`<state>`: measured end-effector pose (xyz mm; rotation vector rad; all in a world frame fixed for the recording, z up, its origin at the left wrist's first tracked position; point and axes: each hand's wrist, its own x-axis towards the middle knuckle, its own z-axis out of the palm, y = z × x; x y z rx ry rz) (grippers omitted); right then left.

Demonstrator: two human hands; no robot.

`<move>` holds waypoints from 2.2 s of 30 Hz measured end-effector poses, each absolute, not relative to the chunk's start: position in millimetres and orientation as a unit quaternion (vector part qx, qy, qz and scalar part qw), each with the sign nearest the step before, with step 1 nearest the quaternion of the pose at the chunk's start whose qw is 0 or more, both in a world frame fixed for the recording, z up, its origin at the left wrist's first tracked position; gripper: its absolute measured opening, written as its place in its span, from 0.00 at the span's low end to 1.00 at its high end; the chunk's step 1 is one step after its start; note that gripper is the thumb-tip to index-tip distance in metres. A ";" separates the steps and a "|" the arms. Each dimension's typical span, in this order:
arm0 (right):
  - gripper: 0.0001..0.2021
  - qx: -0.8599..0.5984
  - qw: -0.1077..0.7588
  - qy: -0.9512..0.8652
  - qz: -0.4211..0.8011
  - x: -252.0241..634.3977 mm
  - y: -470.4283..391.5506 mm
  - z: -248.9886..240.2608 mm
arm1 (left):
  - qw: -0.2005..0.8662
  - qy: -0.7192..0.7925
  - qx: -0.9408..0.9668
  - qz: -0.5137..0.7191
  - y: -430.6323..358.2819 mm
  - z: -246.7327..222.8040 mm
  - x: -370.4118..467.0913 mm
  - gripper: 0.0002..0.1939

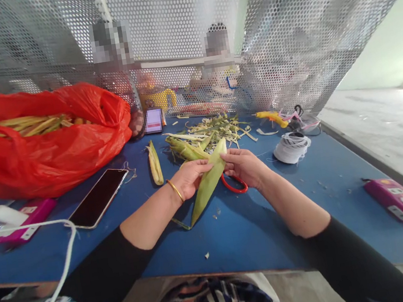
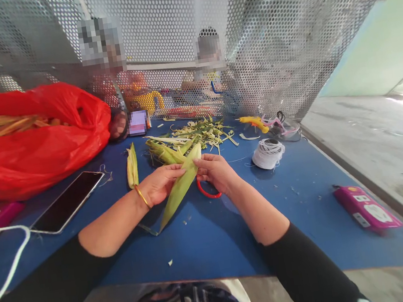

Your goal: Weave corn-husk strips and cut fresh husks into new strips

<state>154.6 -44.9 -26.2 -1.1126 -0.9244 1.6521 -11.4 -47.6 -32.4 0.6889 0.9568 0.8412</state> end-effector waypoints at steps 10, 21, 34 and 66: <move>0.17 -0.431 0.419 -0.473 0.644 155.9 -46.2 -27.1 | 0.769 0.420 0.324 0.357 -47.3 -30.1 -14.3 0.04; 0.10 -0.451 0.392 -0.517 0.613 155.0 -46.4 -29.6 | 0.688 0.481 0.371 0.399 -47.9 -31.1 -12.4 0.15; 0.09 -0.412 0.374 -0.526 0.643 160.1 -47.4 -23.2 | 0.859 0.316 0.287 0.284 -38.9 -38.3 -21.9 0.10; 0.09 -0.472 0.398 -0.407 0.673 154.2 -45.0 -26.5 | 0.265 0.361 0.825 0.345 -16.4 -48.8 -16.8 0.05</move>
